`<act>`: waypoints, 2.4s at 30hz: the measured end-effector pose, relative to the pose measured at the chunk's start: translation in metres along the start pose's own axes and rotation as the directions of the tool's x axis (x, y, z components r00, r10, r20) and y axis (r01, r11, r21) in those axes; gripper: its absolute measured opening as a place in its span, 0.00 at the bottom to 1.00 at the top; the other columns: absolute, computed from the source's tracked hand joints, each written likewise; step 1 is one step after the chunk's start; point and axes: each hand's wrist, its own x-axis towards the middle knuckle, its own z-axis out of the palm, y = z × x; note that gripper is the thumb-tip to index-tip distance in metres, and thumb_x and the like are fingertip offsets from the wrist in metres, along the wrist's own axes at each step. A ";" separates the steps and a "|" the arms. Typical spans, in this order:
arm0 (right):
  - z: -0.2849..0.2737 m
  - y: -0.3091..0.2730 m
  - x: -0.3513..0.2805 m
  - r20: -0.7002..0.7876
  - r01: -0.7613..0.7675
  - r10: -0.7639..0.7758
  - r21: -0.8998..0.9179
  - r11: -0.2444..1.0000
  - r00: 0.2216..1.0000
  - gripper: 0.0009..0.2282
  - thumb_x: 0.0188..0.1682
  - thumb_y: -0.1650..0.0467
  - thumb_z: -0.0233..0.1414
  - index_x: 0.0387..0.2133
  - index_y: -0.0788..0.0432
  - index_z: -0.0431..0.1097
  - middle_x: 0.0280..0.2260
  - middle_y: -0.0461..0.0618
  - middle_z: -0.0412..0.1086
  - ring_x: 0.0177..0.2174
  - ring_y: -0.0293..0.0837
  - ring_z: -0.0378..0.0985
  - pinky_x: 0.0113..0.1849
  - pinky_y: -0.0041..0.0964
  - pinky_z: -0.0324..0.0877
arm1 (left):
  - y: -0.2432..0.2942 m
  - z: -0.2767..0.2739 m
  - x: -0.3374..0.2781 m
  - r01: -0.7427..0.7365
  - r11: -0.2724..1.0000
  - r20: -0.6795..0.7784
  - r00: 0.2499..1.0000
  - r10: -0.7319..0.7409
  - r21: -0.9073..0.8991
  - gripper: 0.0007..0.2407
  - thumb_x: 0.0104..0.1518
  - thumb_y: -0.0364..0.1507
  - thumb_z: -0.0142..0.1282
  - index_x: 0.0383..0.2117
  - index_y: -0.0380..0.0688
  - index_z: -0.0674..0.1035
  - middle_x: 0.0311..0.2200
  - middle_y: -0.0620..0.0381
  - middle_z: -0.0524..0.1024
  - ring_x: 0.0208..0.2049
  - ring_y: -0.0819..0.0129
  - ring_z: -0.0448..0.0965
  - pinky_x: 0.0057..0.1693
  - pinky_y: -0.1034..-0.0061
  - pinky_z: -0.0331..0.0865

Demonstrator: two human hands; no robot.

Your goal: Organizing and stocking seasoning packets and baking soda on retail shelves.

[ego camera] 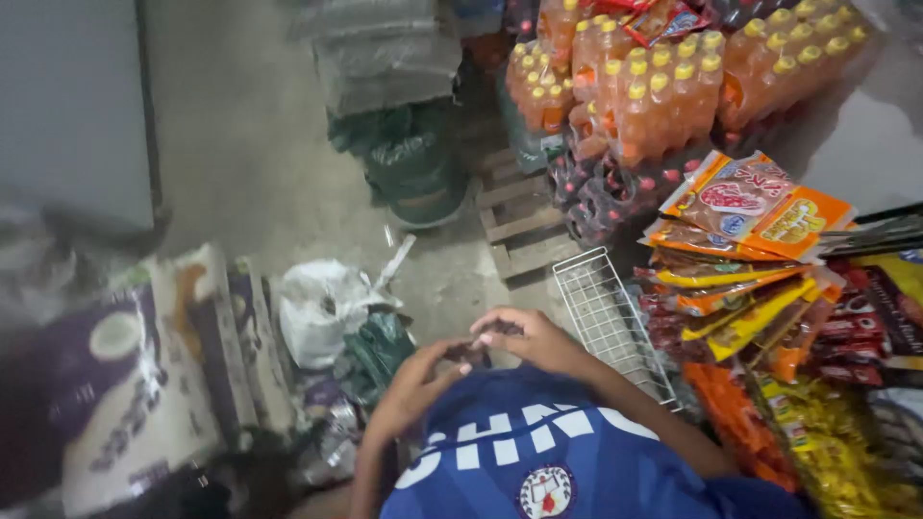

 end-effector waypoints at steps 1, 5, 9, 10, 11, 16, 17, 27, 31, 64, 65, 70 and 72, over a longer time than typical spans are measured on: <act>0.000 -0.004 0.007 -0.021 0.003 -0.002 0.008 1.000 1.000 0.12 0.53 0.69 0.54 0.47 0.62 0.74 0.39 0.48 0.79 0.42 0.37 0.79 0.47 0.33 0.73 | -0.002 -0.005 0.006 -0.005 1.000 0.020 1.000 0.005 0.007 0.18 0.57 0.33 0.60 0.54 0.45 0.78 0.47 0.52 0.82 0.49 0.62 0.82 0.57 0.70 0.71; -0.025 -0.012 0.036 -0.094 -0.049 0.042 -0.072 0.996 0.995 0.11 0.52 0.69 0.54 0.46 0.60 0.75 0.38 0.47 0.79 0.40 0.35 0.80 0.44 0.32 0.73 | -0.024 -0.012 0.063 0.060 0.963 0.120 0.992 -0.029 -0.262 0.18 0.58 0.32 0.59 0.54 0.42 0.77 0.48 0.54 0.82 0.51 0.66 0.81 0.59 0.71 0.71; -0.077 0.007 0.061 -0.225 0.009 -0.011 -0.008 1.000 0.974 0.11 0.53 0.69 0.54 0.46 0.62 0.75 0.38 0.47 0.78 0.40 0.35 0.79 0.44 0.31 0.73 | -0.032 0.001 0.152 0.172 0.913 0.195 0.975 -0.104 -0.369 0.18 0.58 0.33 0.59 0.54 0.43 0.75 0.48 0.55 0.79 0.49 0.68 0.79 0.50 0.66 0.77; -0.095 0.017 0.066 -0.237 0.009 -0.011 -0.008 1.000 0.971 0.11 0.53 0.69 0.54 0.46 0.62 0.75 0.38 0.47 0.78 0.40 0.35 0.79 0.44 0.31 0.73 | -0.025 0.005 0.172 0.170 0.915 0.206 0.974 -0.099 -0.367 0.18 0.58 0.33 0.59 0.54 0.43 0.75 0.48 0.55 0.79 0.49 0.68 0.79 0.50 0.66 0.77; -0.113 0.023 0.079 -0.292 0.040 -0.025 0.046 0.998 0.956 0.11 0.53 0.70 0.53 0.46 0.62 0.74 0.37 0.47 0.78 0.39 0.35 0.79 0.43 0.31 0.73 | -0.016 0.001 0.197 -0.057 0.983 0.121 0.990 0.079 -0.173 0.18 0.58 0.33 0.61 0.53 0.41 0.77 0.46 0.52 0.81 0.47 0.65 0.81 0.51 0.67 0.76; -0.186 0.018 0.115 -0.452 0.103 -0.039 0.118 0.988 0.891 0.11 0.53 0.70 0.52 0.45 0.63 0.73 0.37 0.47 0.77 0.38 0.36 0.79 0.42 0.33 0.74 | 0.047 -0.014 0.286 -0.360 0.919 0.122 0.931 0.343 0.164 0.19 0.57 0.33 0.64 0.54 0.41 0.77 0.44 0.48 0.82 0.46 0.57 0.82 0.51 0.68 0.73; -0.199 0.019 0.120 -0.468 0.114 -0.062 0.084 0.990 0.881 0.11 0.54 0.70 0.52 0.45 0.64 0.73 0.37 0.47 0.77 0.38 0.37 0.79 0.43 0.33 0.74 | 0.048 -0.014 0.301 -0.297 0.949 0.146 0.949 0.280 0.108 0.19 0.56 0.33 0.63 0.54 0.41 0.77 0.44 0.48 0.81 0.44 0.58 0.81 0.46 0.68 0.73; -0.286 0.072 0.158 -0.717 0.212 0.014 0.224 0.951 0.697 0.10 0.54 0.71 0.53 0.45 0.65 0.72 0.37 0.49 0.77 0.39 0.40 0.80 0.43 0.36 0.75 | -0.025 -0.016 0.503 -0.161 0.932 0.140 0.983 0.120 0.326 0.18 0.64 0.43 0.55 0.26 0.39 0.82 0.25 0.43 0.78 0.28 0.49 0.79 0.39 0.61 0.70; -0.292 0.069 0.173 -0.798 0.273 0.042 0.255 0.928 0.602 0.11 0.54 0.71 0.52 0.46 0.65 0.72 0.37 0.50 0.76 0.38 0.41 0.80 0.43 0.36 0.74 | -0.025 -0.017 0.627 -0.530 0.791 0.157 0.847 0.507 0.306 0.12 0.61 0.36 0.56 0.45 0.45 0.82 0.36 0.40 0.80 0.38 0.42 0.79 0.44 0.55 0.70; -0.293 0.008 0.357 -0.992 -0.225 -0.125 -0.123 0.967 0.007 0.38 0.42 0.70 0.65 0.65 0.65 0.51 0.62 0.62 0.60 0.61 0.52 0.61 0.55 0.46 0.62 | -0.032 -0.055 0.723 -0.458 0.875 0.322 0.814 0.484 -0.157 0.07 0.68 0.27 0.46 0.35 0.41 0.78 0.22 0.52 0.77 0.23 0.65 0.79 0.32 0.67 0.73; -0.293 0.008 0.364 -0.980 -0.304 -0.199 -0.199 0.932 0.032 0.42 0.40 0.71 0.65 0.67 0.65 0.47 0.62 0.65 0.59 0.61 0.53 0.61 0.56 0.47 0.61 | -0.025 -0.069 0.705 -0.402 0.916 0.434 0.823 0.367 -0.013 0.09 0.69 0.29 0.48 0.36 0.41 0.81 0.22 0.49 0.77 0.23 0.64 0.79 0.33 0.65 0.71; -0.285 0.034 0.380 -0.994 -0.356 0.083 0.054 0.933 0.068 0.42 0.42 0.74 0.57 0.74 0.56 0.46 0.50 0.65 0.70 0.47 0.52 0.74 0.47 0.43 0.71 | -0.060 -0.090 0.676 -0.364 0.921 0.493 0.781 0.384 -0.141 0.12 0.69 0.33 0.49 0.48 0.40 0.81 0.31 0.45 0.80 0.31 0.66 0.84 0.38 0.68 0.74; -0.273 0.095 0.381 -0.937 -0.085 0.328 0.320 0.944 0.117 0.26 0.49 0.73 0.55 0.64 0.58 0.61 0.40 0.55 0.78 0.38 0.45 0.80 0.42 0.40 0.76 | -0.069 -0.103 0.675 -0.231 0.939 0.628 0.699 0.341 -0.254 0.16 0.65 0.33 0.50 0.56 0.43 0.78 0.36 0.51 0.84 0.31 0.67 0.82 0.41 0.69 0.75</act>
